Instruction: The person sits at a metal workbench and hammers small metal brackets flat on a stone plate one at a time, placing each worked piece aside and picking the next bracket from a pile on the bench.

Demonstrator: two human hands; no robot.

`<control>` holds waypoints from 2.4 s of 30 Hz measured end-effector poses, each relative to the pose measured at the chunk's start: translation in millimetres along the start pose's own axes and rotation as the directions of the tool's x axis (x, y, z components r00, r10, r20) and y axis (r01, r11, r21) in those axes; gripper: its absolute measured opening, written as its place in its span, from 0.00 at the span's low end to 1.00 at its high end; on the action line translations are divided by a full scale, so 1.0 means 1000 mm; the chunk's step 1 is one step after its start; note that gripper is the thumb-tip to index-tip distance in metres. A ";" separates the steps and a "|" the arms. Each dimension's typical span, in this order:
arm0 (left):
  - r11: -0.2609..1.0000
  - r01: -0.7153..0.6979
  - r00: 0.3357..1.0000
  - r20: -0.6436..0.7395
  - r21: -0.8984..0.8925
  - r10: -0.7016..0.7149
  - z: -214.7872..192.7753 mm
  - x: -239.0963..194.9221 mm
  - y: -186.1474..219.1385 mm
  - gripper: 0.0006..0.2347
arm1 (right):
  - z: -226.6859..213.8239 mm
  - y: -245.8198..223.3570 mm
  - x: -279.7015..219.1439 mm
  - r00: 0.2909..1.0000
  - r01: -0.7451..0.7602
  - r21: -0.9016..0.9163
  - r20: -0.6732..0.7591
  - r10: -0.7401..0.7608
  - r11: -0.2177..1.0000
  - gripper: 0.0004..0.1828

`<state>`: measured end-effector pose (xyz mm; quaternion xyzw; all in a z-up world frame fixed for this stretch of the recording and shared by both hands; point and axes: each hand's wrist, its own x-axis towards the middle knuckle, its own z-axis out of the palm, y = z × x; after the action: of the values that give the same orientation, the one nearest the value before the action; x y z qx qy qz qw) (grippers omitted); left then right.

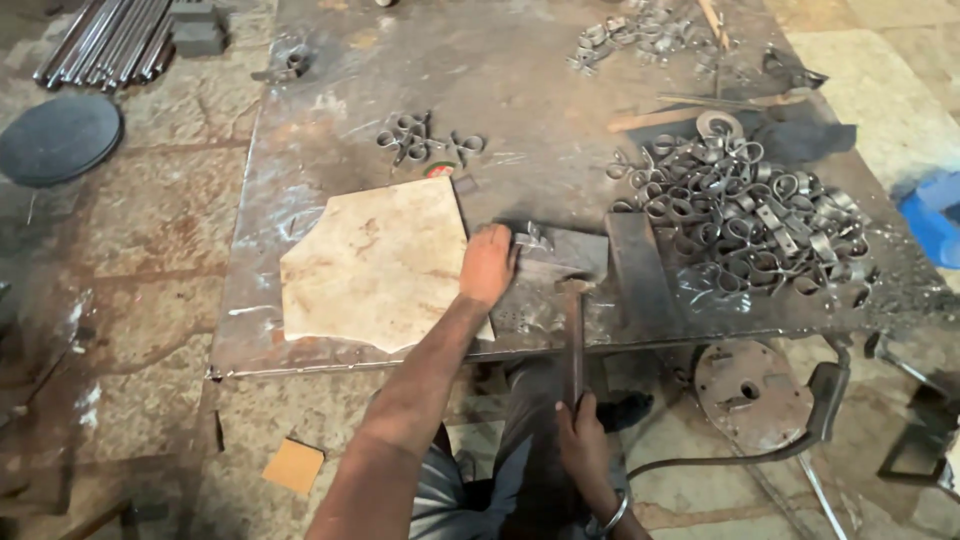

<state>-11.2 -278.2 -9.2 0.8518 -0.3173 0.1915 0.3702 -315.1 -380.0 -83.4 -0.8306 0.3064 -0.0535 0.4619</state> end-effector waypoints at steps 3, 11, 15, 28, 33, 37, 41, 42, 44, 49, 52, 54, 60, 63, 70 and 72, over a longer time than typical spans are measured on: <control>1.000 0.002 1.000 0.005 0.018 -0.003 -0.004 -0.004 0.002 0.10 | -0.011 -0.019 -0.004 0.998 -0.044 0.053 0.040 0.042 0.998 0.19; 0.968 0.063 0.992 0.094 0.244 -0.088 -0.007 0.010 0.019 0.12 | -0.052 -0.091 0.020 0.968 0.205 -0.154 -0.115 -0.223 0.967 0.20; 0.920 0.065 0.980 0.147 0.387 -0.131 0.008 0.007 0.013 0.11 | -0.053 -0.096 0.055 0.948 0.292 -0.358 -0.012 -0.317 0.887 0.21; 0.915 0.043 0.986 0.130 0.401 -0.104 0.006 0.004 0.012 0.11 | -0.057 -0.077 0.070 0.955 0.294 -0.434 0.100 -0.279 0.852 0.20; 0.927 0.073 0.982 0.136 0.369 -0.132 0.004 0.009 0.004 0.12 | -0.041 -0.044 0.036 0.972 0.233 -0.246 0.062 -0.225 0.941 0.21; 0.953 0.251 0.933 0.219 0.172 -0.285 -0.037 0.014 -0.014 0.16 | -0.019 0.006 0.007 0.976 0.004 -0.019 0.217 0.000 1.000 0.23; 0.891 0.432 0.828 0.328 0.143 -0.454 -0.110 0.013 -0.068 0.16 | 0.000 0.098 0.018 0.962 0.042 0.069 0.265 -0.059 0.997 0.28; 0.875 0.433 0.812 0.328 0.216 -0.483 -0.127 0.009 -0.084 0.15 | 0.008 0.118 0.025 0.959 0.161 0.091 0.219 -0.178 0.983 0.31; 0.844 0.449 0.795 0.300 0.294 -0.527 -0.151 0.002 -0.120 0.14 | 0.015 0.116 0.036 0.929 0.301 0.116 0.188 -0.319 0.947 0.35; 0.723 0.561 0.620 0.374 0.403 -0.690 -0.172 -0.022 -0.161 0.14 | 0.013 0.046 0.031 0.943 -0.151 -0.004 0.299 0.146 0.988 0.25; 0.702 0.639 0.570 0.420 0.315 -0.707 -0.181 -0.026 -0.150 0.18 | 0.015 0.006 0.015 0.965 -0.122 -0.053 0.229 0.131 0.991 0.22; 0.723 0.626 0.605 0.404 0.292 -0.686 -0.184 -0.037 -0.150 0.22 | 0.014 0.005 0.010 0.984 -0.027 -0.099 0.175 0.044 0.995 0.22; 0.841 0.458 0.745 0.392 0.290 -0.540 -0.218 -0.058 -0.144 0.38 | 0.009 -0.009 0.006 0.957 -0.161 -0.163 0.217 0.194 0.973 0.20; 0.852 0.391 0.750 0.416 0.348 -0.514 -0.223 -0.067 -0.147 0.42 | 0.013 0.004 0.006 0.983 -0.013 -0.140 0.177 0.038 0.990 0.19; 0.853 0.314 0.787 0.389 0.417 -0.479 -0.217 -0.078 -0.161 0.42 | 0.011 0.007 0.008 0.980 -0.061 -0.098 0.182 0.078 0.993 0.19; 0.853 0.320 0.789 0.383 0.412 -0.480 -0.215 -0.081 -0.164 0.43 | 0.012 0.002 0.006 0.985 -0.046 -0.101 0.163 0.063 0.994 0.18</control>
<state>22.9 1.7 1.9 0.9691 -0.1713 -0.0565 0.1681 -307.1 -375.5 -92.9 -0.8449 0.2918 0.0433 0.4462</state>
